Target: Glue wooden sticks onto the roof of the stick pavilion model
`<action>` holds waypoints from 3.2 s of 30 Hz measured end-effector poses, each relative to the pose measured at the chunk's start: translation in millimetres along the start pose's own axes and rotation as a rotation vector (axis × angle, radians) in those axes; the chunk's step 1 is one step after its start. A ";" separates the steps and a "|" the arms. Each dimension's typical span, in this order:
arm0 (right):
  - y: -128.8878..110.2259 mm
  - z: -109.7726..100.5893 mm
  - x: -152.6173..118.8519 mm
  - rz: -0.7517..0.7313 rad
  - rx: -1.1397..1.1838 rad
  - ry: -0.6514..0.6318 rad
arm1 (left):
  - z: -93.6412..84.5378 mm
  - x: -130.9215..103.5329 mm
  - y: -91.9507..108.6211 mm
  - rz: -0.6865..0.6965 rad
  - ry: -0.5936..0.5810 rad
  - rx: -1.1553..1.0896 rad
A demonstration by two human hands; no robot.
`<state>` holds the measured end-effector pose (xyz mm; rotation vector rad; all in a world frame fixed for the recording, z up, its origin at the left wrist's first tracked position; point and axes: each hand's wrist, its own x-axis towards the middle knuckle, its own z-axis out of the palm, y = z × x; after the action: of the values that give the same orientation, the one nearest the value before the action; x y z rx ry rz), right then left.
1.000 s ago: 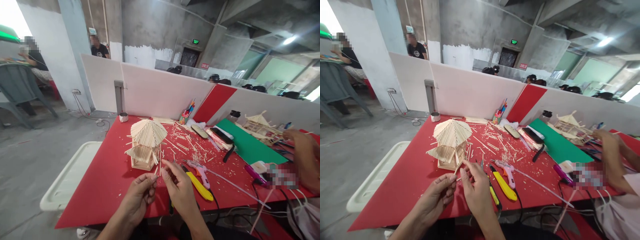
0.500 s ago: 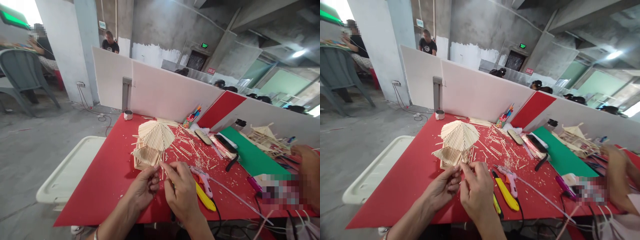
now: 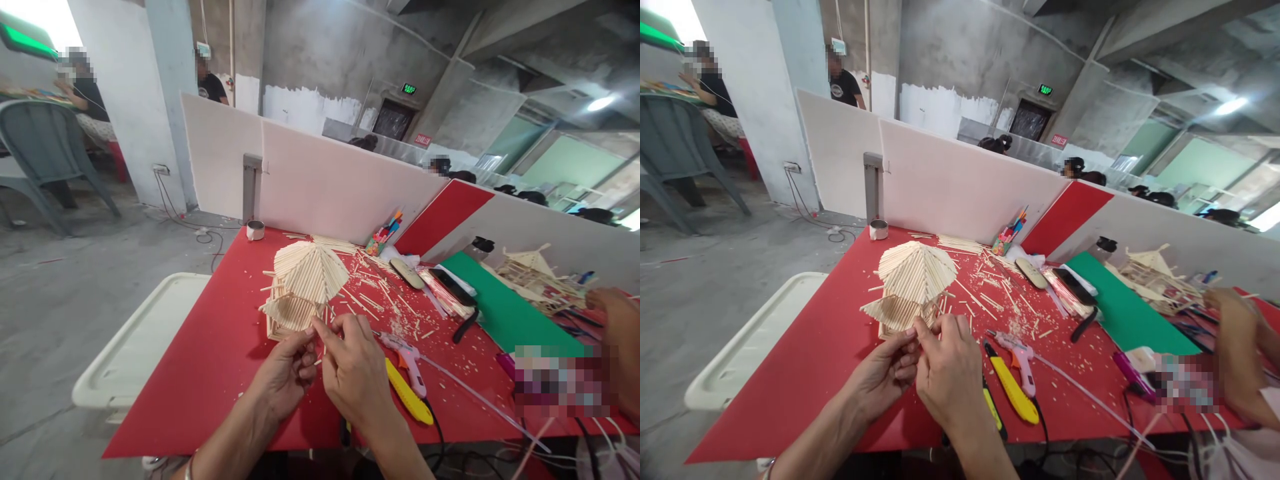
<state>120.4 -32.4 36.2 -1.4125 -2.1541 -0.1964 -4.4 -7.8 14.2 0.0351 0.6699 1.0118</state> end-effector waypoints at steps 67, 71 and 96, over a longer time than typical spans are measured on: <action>0.8 1.9 -1.8 -0.019 0.019 0.025 | -2.9 -0.1 4.6 0.039 -0.049 0.089; 1.3 2.5 -2.0 -0.011 0.023 0.015 | -2.5 -0.3 4.8 0.037 -0.042 0.083; 169.9 5.6 -105.9 1.092 0.050 -0.244 | -2.0 0.3 4.6 0.081 -0.005 0.163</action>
<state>299.7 -40.9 -52.7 -2.4225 -1.2377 0.4506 -8.9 -5.5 13.9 0.2081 0.7501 1.0328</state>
